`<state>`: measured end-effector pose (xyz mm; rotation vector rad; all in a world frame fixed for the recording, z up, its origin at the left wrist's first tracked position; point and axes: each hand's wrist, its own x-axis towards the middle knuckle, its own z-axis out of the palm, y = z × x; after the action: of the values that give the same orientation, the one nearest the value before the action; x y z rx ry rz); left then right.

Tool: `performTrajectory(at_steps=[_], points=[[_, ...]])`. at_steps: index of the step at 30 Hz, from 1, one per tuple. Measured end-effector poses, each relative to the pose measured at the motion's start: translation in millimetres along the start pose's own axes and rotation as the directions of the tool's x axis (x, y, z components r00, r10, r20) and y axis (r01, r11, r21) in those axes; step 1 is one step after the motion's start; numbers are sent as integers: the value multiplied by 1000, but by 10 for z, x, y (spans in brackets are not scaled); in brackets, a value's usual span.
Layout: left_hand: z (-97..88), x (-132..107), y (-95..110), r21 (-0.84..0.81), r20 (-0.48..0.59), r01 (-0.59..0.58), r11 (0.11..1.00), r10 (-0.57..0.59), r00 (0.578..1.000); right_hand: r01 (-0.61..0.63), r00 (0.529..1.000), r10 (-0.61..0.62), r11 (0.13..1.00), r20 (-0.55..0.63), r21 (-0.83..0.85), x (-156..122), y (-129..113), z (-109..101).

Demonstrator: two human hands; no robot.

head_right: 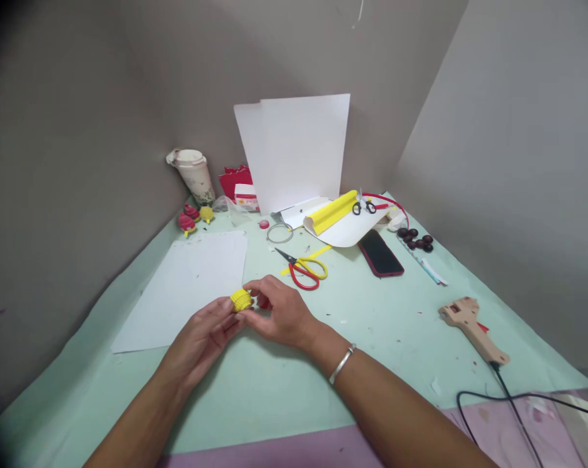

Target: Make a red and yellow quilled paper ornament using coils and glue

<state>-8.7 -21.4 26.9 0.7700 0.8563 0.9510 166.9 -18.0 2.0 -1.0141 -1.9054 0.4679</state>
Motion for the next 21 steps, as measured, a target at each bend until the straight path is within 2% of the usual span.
performTrajectory(at_steps=[11,21], points=[[71,4,-25,-65,-67,-32,997,27,997,1,984,-9,999,-179,-44,-13,-97,89],[95,26,-61,-102,-112,-83,991,72,991,24,976,-39,997,-214,-70,-31,-129,109]])
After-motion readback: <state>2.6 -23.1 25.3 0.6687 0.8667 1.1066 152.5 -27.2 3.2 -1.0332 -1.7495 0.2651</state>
